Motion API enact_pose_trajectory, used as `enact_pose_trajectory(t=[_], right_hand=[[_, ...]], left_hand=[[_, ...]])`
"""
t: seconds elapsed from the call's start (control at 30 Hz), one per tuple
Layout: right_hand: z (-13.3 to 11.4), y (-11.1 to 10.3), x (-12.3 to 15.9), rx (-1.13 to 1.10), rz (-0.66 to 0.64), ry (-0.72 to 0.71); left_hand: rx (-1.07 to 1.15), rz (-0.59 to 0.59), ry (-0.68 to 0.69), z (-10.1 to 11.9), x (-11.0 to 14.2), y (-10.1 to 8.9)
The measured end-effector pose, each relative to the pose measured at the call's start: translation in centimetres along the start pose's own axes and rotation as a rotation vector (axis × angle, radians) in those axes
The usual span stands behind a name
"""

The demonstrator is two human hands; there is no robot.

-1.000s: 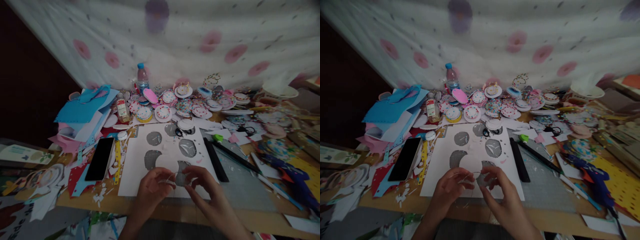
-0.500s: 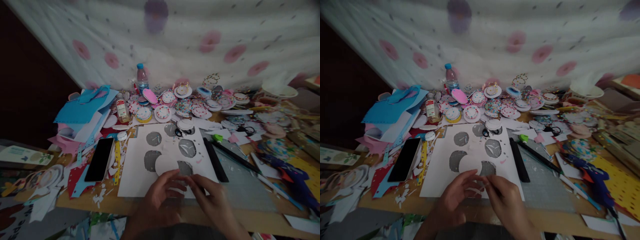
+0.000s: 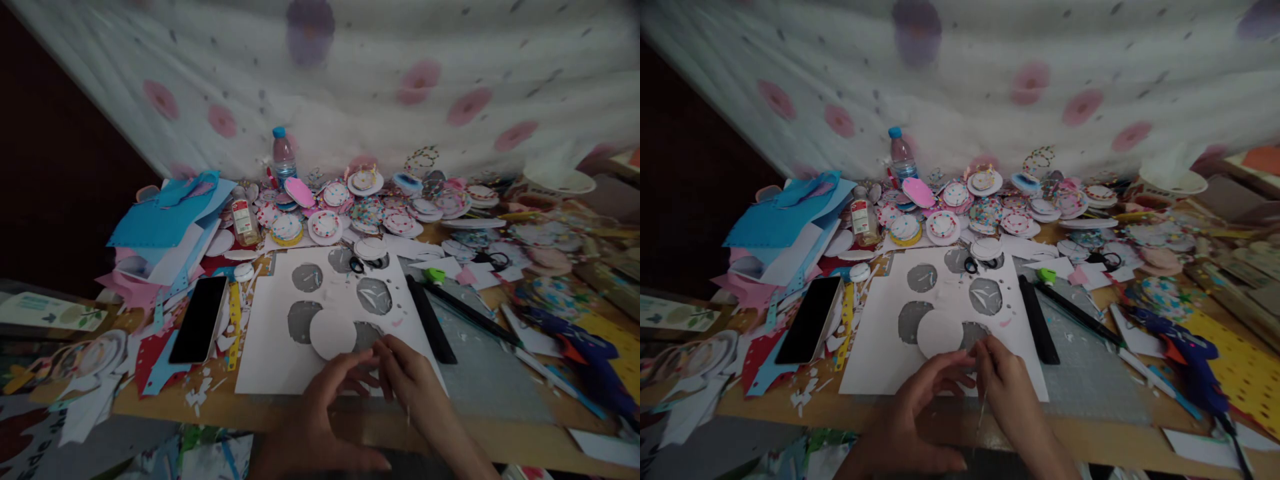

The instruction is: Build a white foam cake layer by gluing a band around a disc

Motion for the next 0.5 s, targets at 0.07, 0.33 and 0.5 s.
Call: enact_pose_trajectory(t=[0.07, 0.33, 0.5], right_hand=[[-0.1, 0.0, 0.1, -0.014, -0.035, 0.004], [0.6, 0.2, -0.5, 0.128, -0.056, 0.05], [0.7, 0.4, -0.8, 0.236, -0.051, 0.066]], left_hand=[[0.044, 0.013, 0.036, 0.0, -0.1, -0.2], [-0.036, 0.037, -0.006, -0.3, 0.5, -0.2], [-0.023, 0.12, -0.006, -0.2, 0.2, 0.6]])
Point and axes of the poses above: each hand's wrist, its own x-axis away from the middle knuckle, its own y-axis out of the palm, z = x × y, the point moved 2 cm from there along -x, towards the middle knuckle, and after that the axes turned 10 degrees about x, right-handed, at the moved point
